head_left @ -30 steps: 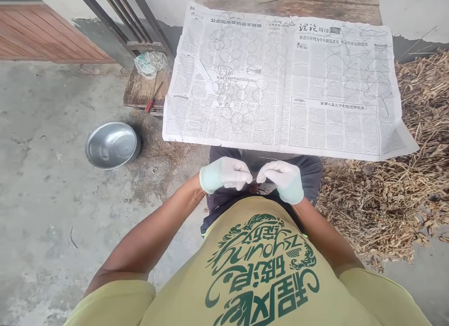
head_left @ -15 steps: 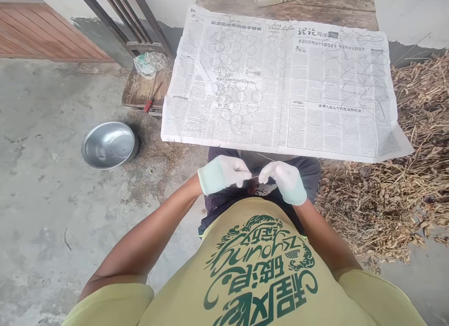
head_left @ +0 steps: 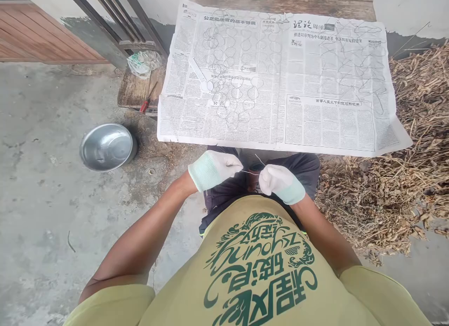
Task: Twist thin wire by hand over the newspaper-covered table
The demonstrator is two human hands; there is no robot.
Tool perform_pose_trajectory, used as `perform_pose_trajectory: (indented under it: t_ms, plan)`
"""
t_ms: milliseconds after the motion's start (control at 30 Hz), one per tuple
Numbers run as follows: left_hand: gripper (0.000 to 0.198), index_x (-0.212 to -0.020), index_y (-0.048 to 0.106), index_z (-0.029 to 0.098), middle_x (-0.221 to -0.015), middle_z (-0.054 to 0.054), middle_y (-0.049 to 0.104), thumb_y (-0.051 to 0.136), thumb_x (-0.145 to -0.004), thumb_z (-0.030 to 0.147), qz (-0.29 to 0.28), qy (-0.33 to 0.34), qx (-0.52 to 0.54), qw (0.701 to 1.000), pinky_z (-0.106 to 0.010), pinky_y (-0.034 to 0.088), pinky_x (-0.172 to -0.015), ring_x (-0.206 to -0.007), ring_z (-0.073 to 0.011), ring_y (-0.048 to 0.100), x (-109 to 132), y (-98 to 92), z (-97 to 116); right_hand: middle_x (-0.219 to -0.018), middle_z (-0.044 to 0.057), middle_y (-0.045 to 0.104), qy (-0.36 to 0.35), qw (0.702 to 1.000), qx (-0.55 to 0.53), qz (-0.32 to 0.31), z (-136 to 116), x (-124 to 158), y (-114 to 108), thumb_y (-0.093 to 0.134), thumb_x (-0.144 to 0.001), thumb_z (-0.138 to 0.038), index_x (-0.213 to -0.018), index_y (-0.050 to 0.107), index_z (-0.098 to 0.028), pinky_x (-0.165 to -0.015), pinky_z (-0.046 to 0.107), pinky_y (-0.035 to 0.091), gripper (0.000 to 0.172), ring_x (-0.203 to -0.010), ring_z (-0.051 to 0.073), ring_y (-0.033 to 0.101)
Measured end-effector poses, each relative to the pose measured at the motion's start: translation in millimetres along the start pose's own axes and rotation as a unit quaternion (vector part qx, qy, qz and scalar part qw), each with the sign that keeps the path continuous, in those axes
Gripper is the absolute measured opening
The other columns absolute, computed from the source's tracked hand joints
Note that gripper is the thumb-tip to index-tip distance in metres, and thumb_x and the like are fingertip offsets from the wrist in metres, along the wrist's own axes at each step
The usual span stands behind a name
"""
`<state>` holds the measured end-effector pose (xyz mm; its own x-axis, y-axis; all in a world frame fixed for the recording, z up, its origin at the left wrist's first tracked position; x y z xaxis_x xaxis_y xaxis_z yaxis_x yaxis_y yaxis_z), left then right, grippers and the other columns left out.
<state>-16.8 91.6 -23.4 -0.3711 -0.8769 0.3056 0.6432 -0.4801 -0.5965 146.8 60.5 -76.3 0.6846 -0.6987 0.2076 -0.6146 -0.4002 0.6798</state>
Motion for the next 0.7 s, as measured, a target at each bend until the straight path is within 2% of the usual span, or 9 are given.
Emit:
perform_pose_trajectory:
  t_ms: [233,433,567,700]
  plan:
    - [0.018,-0.078,0.077,0.02,-0.071,0.003,0.075,0.065,-0.088,0.029,-0.066,0.013,0.027,0.997,-0.022,0.048,-0.068,-0.068,-0.0114,0.066,1.6,8.8,-1.5,-0.064,0.004,0.07,0.031,0.998,0.04,-0.024,12.0,1.1,-14.4,0.075,-0.095,-0.053,-0.098,0.074,-0.012,-0.049,0.027,0.047,0.041,-0.052,0.016,0.062]
    - [0.02,-0.081,0.079,0.021,-0.072,0.001,0.076,0.069,-0.088,0.036,-0.108,-0.012,0.054,0.993,-0.023,0.05,-0.069,-0.07,-0.0134,0.069,-2.3,13.1,-12.9,-0.075,0.007,0.072,0.053,0.994,0.091,-0.031,13.1,1.7,-23.4,0.08,-0.092,-0.049,-0.09,0.077,-0.01,-0.058,0.027,0.053,0.038,-0.065,0.016,0.066]
    - [0.02,-0.087,0.081,0.021,-0.073,0.001,0.077,0.069,-0.089,0.038,-0.118,-0.015,0.048,0.992,-0.023,0.051,-0.069,-0.071,-0.0134,0.07,-3.6,15.0,-19.1,-0.082,0.011,0.077,0.104,0.991,0.029,-0.083,31.0,5.0,-14.4,0.079,-0.094,-0.05,-0.091,0.075,-0.011,-0.057,0.032,0.057,0.039,-0.061,0.019,0.072]
    - [0.021,-0.085,0.081,0.021,-0.071,0.002,0.077,0.07,-0.089,0.039,-0.119,-0.006,0.05,0.992,-0.022,0.05,-0.068,-0.069,-0.0126,0.069,-2.6,15.5,-17.3,-0.079,0.01,0.076,0.069,0.991,-0.009,-0.115,37.6,1.1,-6.8,0.082,-0.09,-0.05,-0.076,0.07,-0.013,-0.057,0.032,0.057,0.042,-0.06,0.019,0.071]
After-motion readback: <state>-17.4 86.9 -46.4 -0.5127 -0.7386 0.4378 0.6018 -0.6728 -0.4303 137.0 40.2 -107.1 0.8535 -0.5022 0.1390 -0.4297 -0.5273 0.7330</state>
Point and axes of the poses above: each hand's wrist, its own x-axis away from the middle knuckle, its own y-axis out of the palm, z = x × y, the point moved 9 cm from there along -x, towards the middle knuckle
